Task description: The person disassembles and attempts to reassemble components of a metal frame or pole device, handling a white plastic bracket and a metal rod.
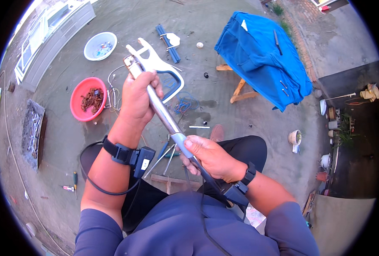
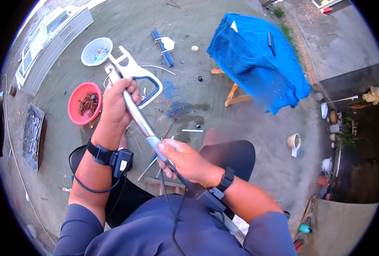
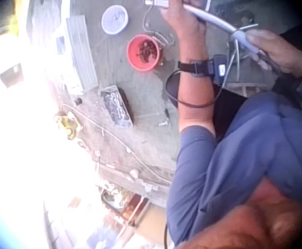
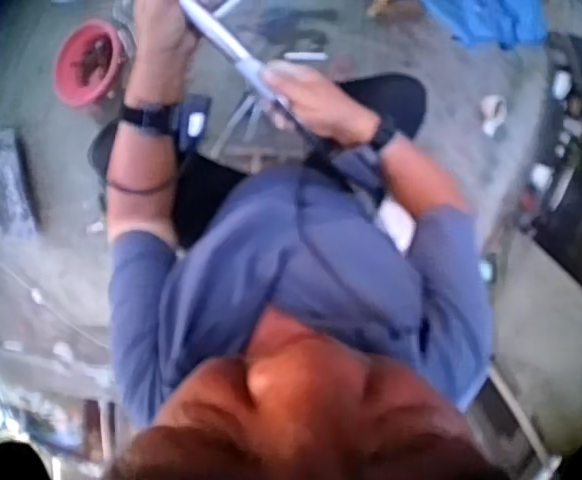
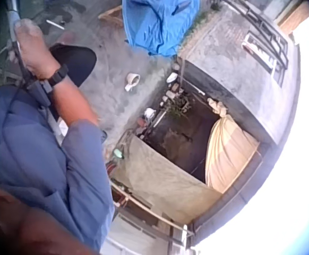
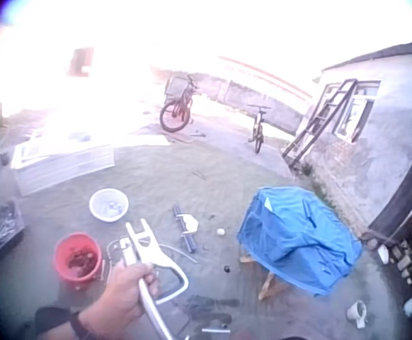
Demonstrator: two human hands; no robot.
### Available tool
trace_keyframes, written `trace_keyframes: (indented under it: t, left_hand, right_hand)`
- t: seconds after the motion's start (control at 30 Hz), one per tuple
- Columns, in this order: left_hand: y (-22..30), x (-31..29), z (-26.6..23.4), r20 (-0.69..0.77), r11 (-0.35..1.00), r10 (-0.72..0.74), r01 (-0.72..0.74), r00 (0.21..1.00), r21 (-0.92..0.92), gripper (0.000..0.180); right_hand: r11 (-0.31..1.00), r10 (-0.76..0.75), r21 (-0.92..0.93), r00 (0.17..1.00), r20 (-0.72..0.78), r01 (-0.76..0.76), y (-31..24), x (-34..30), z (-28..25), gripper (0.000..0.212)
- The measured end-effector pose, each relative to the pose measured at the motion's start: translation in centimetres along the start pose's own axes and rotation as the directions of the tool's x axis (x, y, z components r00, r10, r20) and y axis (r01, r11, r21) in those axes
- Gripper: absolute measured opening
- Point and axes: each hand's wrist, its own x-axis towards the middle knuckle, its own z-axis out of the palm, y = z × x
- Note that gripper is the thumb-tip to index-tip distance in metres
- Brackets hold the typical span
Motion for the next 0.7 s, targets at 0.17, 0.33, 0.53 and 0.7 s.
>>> trace_keyframes:
  t: [0.17, 0.33, 0.53, 0.7]
  left_hand:
    - [0.0, -0.1, -0.3, 0.025, 1.0, -0.007, 0.007, 1.0, -0.017, 0.012]
    - [-0.1, -0.1, 0.0, -0.002, 1.0, -0.011, 0.011, 1.0, 0.004, 0.012]
    - [-0.6, 0.2, -0.2, -0.007, 0.999, -0.034, 0.034, 0.999, 0.01, 0.012]
    - [-1.2, 0.4, 0.0, -0.043, 0.995, -0.097, 0.096, 0.994, -0.024, 0.023]
  right_hand:
    - [0.999, -0.03, -0.025, 0.999, 0.021, 0.03, 0.4, 0.2, -0.2, 0.037]
    - [0.999, -0.041, 0.009, 0.999, 0.022, 0.041, 1.2, 0.6, -0.7, 0.042]
    - [0.998, -0.037, 0.052, 0.999, 0.027, 0.036, 1.4, 0.7, -1.1, 0.043]
    - [0.999, -0.005, 0.042, 1.0, -0.018, 0.005, 0.9, 0.2, -1.5, 0.037]
